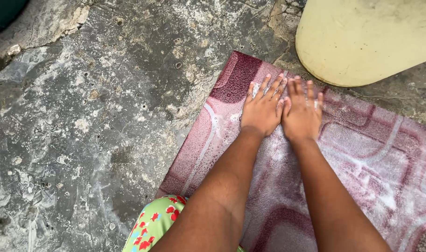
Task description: Washing a small rug or mat by hand and with a brush on a concrete floor.
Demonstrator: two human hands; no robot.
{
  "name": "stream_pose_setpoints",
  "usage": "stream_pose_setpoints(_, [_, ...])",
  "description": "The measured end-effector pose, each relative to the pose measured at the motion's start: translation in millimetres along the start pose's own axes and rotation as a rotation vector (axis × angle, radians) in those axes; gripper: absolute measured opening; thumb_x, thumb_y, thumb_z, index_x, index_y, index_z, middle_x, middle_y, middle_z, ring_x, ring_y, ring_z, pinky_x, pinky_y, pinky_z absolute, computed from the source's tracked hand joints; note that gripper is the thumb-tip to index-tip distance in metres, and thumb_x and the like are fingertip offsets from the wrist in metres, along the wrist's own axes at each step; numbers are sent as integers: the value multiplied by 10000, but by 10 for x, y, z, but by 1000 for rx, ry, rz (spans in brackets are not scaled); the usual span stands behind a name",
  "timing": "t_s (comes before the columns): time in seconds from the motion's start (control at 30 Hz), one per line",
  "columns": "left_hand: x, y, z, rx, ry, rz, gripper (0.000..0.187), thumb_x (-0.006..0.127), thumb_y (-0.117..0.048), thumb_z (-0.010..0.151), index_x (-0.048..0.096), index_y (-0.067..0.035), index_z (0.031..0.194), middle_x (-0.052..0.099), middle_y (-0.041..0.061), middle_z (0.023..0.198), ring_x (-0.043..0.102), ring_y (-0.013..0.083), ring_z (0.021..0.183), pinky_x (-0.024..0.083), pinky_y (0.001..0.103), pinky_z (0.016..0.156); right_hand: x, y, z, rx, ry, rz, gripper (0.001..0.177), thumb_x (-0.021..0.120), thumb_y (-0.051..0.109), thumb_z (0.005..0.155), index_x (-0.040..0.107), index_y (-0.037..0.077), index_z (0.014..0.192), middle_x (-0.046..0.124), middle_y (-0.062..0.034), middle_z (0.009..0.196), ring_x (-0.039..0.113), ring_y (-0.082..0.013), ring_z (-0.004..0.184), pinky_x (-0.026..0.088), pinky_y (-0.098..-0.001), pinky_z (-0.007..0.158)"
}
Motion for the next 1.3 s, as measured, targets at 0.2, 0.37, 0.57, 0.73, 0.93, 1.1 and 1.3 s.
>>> stream_pose_setpoints(0.2, [10,-2,-30,9,-21,52,582,281,-401,1057,252,-276,1625,129,-117,1716,95,126,1584,27,473,1299,-347,-268,-232,323,-45,35,544,276,401,1103,340,264,1626,278,17,1724,177,-264,1589,101,-500,1295])
stream_pose_setpoints(0.37, [-63,-10,-31,10,4,55,626,306,-405,1031,193,-285,1636,103,-126,1708,80,128,1577,23,472,1284,-246,-151,-466,-16,15,-65,577,263,447,1081,324,254,1622,249,-33,1708,163,-285,1552,93,-498,1244])
stream_pose_setpoints(0.57, [-2,3,-28,3,-25,9,607,326,-401,1045,203,-305,1631,134,-135,1704,98,123,1576,39,470,1293,-575,-843,-795,328,21,9,593,270,471,1081,308,268,1636,202,-19,1730,143,-271,1592,72,-505,1284])
stream_pose_setpoints(0.73, [-22,-22,-46,19,-47,-4,626,373,-385,1028,227,-300,1631,175,-123,1704,125,131,1573,56,473,1289,-376,-584,-1110,328,-89,-127,616,316,473,1089,311,199,1641,222,-91,1711,140,-360,1552,76,-545,1217])
stream_pose_setpoints(0.93, [70,-106,-358,11,-133,-52,595,366,-400,1056,283,-271,1631,213,-75,1714,164,174,1584,56,506,1292,-627,-229,-1693,61,110,-34,551,337,443,1046,367,329,1584,283,27,1691,211,-240,1561,112,-501,1270])
stream_pose_setpoints(1.1, [60,-300,-1140,129,-155,-81,651,382,-390,1032,269,-156,1629,211,14,1711,140,229,1584,42,509,1276,-925,-833,-2508,423,-59,0,543,320,410,1060,366,298,1590,299,1,1683,215,-230,1566,110,-512,1261])
stream_pose_setpoints(1.3, [138,-825,-2141,315,-41,-63,610,393,-392,1033,296,-214,1608,241,24,1686,149,263,1566,33,529,1251,-647,-782,-3109,505,-169,-177,599,257,415,1051,259,244,1625,237,-39,1708,163,-323,1540,87,-517,1217])
Point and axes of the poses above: each hand's wrist, its own z-axis towards the middle knuckle, its own x-axis out of the palm, y = z × x, the point moved 5 cm from there along z, towards the middle knuckle
